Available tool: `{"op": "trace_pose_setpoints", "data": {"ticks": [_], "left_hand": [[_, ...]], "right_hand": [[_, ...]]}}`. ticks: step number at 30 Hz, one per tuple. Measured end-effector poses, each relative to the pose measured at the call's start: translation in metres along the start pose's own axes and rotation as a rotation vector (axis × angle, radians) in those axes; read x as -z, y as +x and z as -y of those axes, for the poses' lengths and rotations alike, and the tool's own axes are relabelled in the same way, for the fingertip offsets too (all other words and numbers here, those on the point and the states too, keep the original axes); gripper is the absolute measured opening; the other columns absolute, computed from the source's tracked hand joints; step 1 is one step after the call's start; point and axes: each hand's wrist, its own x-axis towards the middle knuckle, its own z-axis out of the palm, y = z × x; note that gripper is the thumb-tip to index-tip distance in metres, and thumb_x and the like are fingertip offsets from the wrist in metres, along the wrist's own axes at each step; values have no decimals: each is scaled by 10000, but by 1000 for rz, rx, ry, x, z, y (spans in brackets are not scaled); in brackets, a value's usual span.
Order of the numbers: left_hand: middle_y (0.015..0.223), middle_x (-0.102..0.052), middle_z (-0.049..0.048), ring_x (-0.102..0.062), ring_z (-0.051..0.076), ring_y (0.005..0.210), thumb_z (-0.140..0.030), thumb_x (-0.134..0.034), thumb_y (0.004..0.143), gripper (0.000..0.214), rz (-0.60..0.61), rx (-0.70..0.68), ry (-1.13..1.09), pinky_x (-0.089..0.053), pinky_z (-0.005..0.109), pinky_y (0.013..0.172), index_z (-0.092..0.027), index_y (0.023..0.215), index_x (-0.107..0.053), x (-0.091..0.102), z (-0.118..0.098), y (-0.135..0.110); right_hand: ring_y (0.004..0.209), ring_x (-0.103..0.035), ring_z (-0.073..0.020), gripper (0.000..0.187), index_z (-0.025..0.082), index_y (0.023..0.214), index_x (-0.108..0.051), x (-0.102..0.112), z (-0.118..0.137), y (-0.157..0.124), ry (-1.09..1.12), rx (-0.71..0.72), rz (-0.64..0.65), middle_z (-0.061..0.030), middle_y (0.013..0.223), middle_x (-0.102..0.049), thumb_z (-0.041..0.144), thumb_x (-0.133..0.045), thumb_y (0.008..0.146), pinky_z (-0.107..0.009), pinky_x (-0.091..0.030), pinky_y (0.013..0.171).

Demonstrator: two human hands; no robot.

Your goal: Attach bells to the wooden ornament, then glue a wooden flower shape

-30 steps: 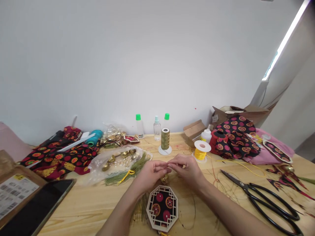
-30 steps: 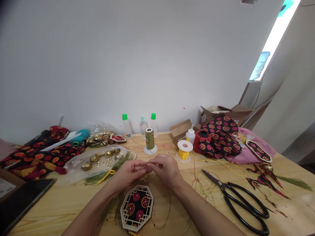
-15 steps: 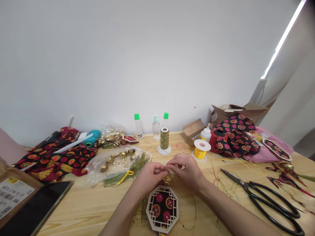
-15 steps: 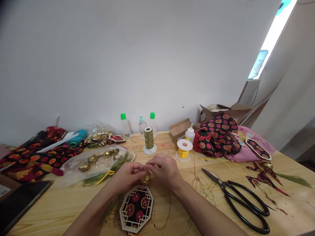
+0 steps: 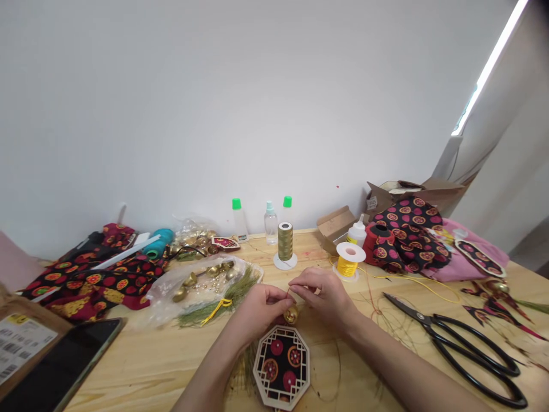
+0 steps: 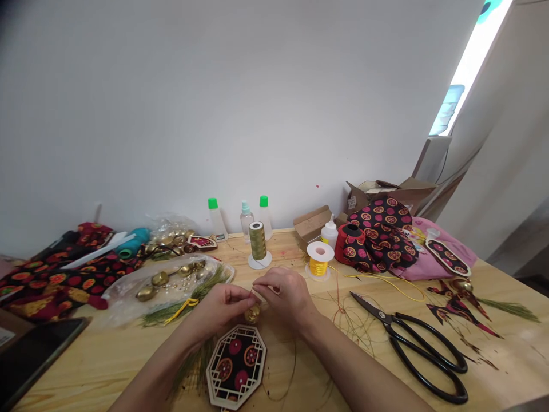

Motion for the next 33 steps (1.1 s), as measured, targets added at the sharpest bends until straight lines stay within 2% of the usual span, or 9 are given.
{"op": "trace_pose_setpoints", "data": {"ticks": [6,11,13,15,17,21,27,31,33], "left_hand": [[543,-559,-8,-415,86,499,-373,-557,672,289,-20,-53,69,-304,203,487,-106,714,-660,2,-2,1],[769,-648,43,-526,136,665,-322,-650,587,311,44,-28,-37,-386,233,631,-124,826,-651,2,3,2],[644,-613,11,-478,108,570,-351,-622,617,289,35,-30,-15,-358,209,543,-115,781,-654,2,3,1],[479,-483,-40,-355,71,460,-401,-552,676,316,21,-41,40,-265,192,443,-101,693,-649,1,2,0],[426,-369,-65,-266,59,434,-426,-512,701,364,12,-51,76,-196,194,417,-91,635,-640,0,1,-1],[438,-414,-53,-306,70,441,-427,-553,651,361,-2,-9,77,-232,199,436,-91,706,-672,-3,-1,0],[412,-449,-47,-316,68,413,-440,-577,607,374,-41,40,72,-251,202,433,-93,695,-682,-2,2,1],[401,-451,-44,-319,67,398,-448,-587,588,382,-46,69,49,-229,202,413,-85,667,-674,-1,3,1],[403,-458,-40,-319,65,390,-443,-595,579,373,-51,76,39,-217,201,403,-83,648,-668,-2,3,2]], "right_hand": [[605,-527,-124,169,210,768,-671,-2,-4,-1,-31,18,14,-34,661,-631,275,-515,777,-233,-388,561],[612,-528,-127,171,218,747,-675,-1,-6,-1,-31,27,12,-30,648,-632,293,-523,771,-238,-385,563],[614,-528,-129,163,215,735,-673,0,-5,0,-30,28,5,-30,651,-635,293,-532,764,-240,-385,564],[615,-528,-128,151,210,725,-671,0,-5,0,-26,39,-1,-31,653,-638,290,-547,755,-242,-386,570],[603,-527,-126,148,205,721,-670,0,-5,1,-28,52,-6,-30,647,-638,287,-550,754,-243,-386,572],[593,-529,-127,181,200,745,-663,1,-4,2,-45,44,-18,-36,650,-639,279,-505,784,-245,-391,562],[604,-549,-141,135,204,775,-656,3,-6,3,10,-61,-143,-25,642,-645,235,-526,761,-258,-412,583],[664,-558,-149,170,185,824,-640,11,-11,4,87,-200,-312,-44,758,-645,242,-488,776,-250,-426,585],[617,-526,-142,181,178,827,-636,19,-11,5,49,-254,-406,-40,717,-622,253,-480,773,-247,-413,553]]}}
